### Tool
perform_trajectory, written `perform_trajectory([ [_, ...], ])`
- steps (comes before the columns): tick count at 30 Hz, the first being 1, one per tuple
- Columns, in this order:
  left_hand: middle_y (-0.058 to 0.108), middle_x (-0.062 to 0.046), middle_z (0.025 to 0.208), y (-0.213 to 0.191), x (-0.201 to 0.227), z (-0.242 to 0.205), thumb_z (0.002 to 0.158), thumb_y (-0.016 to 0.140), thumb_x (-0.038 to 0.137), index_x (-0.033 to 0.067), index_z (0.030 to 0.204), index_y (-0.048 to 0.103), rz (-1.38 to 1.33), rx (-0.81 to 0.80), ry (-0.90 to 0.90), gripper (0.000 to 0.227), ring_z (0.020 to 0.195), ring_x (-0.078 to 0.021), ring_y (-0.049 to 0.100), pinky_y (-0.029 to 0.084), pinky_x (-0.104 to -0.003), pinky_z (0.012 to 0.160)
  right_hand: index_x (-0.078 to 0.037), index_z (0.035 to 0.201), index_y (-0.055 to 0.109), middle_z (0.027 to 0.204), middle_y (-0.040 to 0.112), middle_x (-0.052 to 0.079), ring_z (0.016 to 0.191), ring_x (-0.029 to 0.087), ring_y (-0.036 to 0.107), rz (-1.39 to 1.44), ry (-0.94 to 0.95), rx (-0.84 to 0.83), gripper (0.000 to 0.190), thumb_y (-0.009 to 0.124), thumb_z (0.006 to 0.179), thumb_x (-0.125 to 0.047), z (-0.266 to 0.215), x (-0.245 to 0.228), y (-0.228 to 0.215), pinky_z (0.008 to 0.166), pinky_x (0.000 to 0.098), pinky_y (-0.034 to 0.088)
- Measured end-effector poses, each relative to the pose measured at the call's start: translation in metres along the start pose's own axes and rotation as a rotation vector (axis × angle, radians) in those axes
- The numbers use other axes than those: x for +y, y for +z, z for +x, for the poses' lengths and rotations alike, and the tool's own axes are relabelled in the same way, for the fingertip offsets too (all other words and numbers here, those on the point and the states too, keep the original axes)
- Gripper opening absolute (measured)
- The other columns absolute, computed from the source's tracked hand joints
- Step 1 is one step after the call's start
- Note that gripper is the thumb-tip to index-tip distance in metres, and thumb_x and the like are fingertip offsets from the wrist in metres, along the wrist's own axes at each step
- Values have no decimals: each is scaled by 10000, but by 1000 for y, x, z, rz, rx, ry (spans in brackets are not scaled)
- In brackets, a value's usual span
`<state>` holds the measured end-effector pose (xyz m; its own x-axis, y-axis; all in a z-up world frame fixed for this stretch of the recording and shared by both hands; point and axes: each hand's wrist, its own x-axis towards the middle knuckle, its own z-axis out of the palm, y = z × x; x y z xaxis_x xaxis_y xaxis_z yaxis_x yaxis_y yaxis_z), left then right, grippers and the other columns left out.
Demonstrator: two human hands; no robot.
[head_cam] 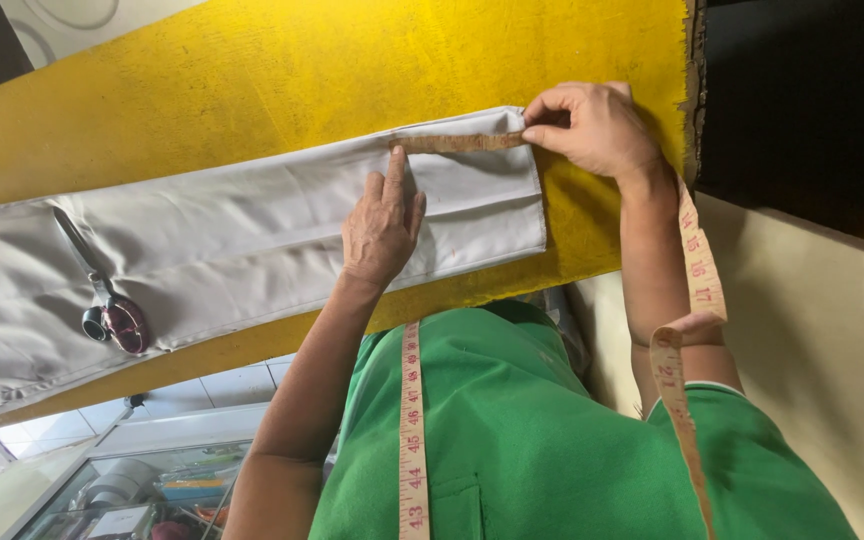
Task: The person measures a folded white garment on a yellow table using a measuring tape and a ruler, marking the fabric with chalk. They then use scissors to cut the garment along the marked line and fold the resulting piece.
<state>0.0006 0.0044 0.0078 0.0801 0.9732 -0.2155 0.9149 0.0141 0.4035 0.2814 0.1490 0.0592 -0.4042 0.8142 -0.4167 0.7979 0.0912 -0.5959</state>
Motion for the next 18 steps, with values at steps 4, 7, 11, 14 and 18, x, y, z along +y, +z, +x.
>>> perform_trajectory([
  [4,502,-121,1075,2,-1,0,1076,537,395,125,1600,292,-1,-10,-11,639,675,-344,591,480,-491,430,-127,1084,794,1047,780,22,857,181,704,55,-140,-7,136,711,1008,-204,-15,-6,0,863,391,527],
  [7,503,-52,1002,-9,8,2,1066,491,429,229,1640,244,89,-84,-94,657,755,-281,703,620,-431,660,-162,1124,775,1005,743,97,985,288,705,206,-65,-40,155,638,1059,-190,-26,8,16,897,399,506],
  [11,503,-44,998,-5,6,2,1061,494,434,237,1638,249,103,-76,-89,657,755,-271,703,620,-420,654,-133,1204,745,920,751,68,863,248,734,217,15,49,246,564,1058,-56,-25,16,23,828,378,551],
  [14,508,-43,1000,-6,7,2,1064,492,428,235,1637,251,109,-71,-84,651,750,-268,704,621,-420,653,-113,1230,721,987,743,101,911,305,728,159,-63,140,259,695,987,-29,-20,10,23,820,409,560],
  [18,510,-44,999,-6,7,3,1061,498,433,231,1635,260,120,-70,-89,654,752,-263,704,621,-410,663,-155,1288,682,1009,657,79,808,258,728,94,-98,241,456,831,884,-6,-4,12,35,771,382,577],
])
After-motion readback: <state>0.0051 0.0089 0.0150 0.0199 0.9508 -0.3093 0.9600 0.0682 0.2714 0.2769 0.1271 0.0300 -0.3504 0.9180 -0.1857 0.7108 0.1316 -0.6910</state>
